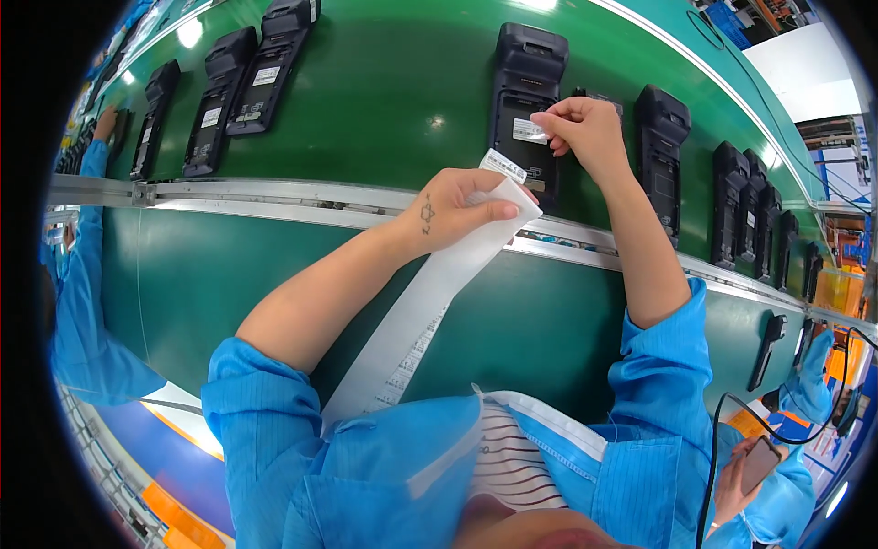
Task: The person applies labels or stickers to electronic devices by hand, peeling them from a strip of stickers and pressing them onto the devices.
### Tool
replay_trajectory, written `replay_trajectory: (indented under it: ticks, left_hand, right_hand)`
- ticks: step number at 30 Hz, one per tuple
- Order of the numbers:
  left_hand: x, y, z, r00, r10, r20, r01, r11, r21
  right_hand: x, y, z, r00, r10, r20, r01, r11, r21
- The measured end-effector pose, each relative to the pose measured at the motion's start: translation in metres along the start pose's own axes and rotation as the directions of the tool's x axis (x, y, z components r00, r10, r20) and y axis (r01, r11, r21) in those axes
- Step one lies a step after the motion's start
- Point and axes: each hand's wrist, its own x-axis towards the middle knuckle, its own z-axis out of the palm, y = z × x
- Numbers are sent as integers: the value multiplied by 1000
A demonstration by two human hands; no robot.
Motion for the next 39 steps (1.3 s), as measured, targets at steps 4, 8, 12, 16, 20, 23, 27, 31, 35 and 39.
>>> replay_trajectory:
  ticks: [4,8,12,16,20,23,27,31,35,39]
  left_hand:
    - [2,-5,2,996,72,53,-71,997,-25]
    - [2,-1,6,995,47,93,-36,993,-114]
    - [5,4,12,993,28,114,-11,989,-145]
    - [8,0,13,993,9,117,5,993,-120]
    - [2,-9,12,988,127,92,-124,992,-35]
    - [7,-6,20,946,288,149,-313,931,188]
    - [9,-8,29,938,303,171,-331,929,168]
    - [11,-8,35,939,293,179,-326,923,202]
    - [12,-8,38,943,284,173,-318,922,222]
    - [15,-8,41,956,232,179,-268,939,215]
  right_hand:
    - [1,1,0,1000,-3,18,3,1000,15]
    - [2,0,-1,1000,-2,24,2,1000,-7]
    - [4,-7,-6,998,25,65,-14,986,-168]
    - [2,-13,-4,985,-168,-22,87,614,-784]
    - [-24,-5,2,961,-276,26,265,889,-373]
    - [-60,-1,-8,977,-83,197,24,958,284]
    - [-77,-2,-12,965,-93,247,-10,922,387]
    - [-74,4,-17,960,-102,262,-2,929,370]
    - [-73,5,-22,949,-74,306,-52,923,382]
    - [-75,7,-22,968,-76,239,-29,913,407]
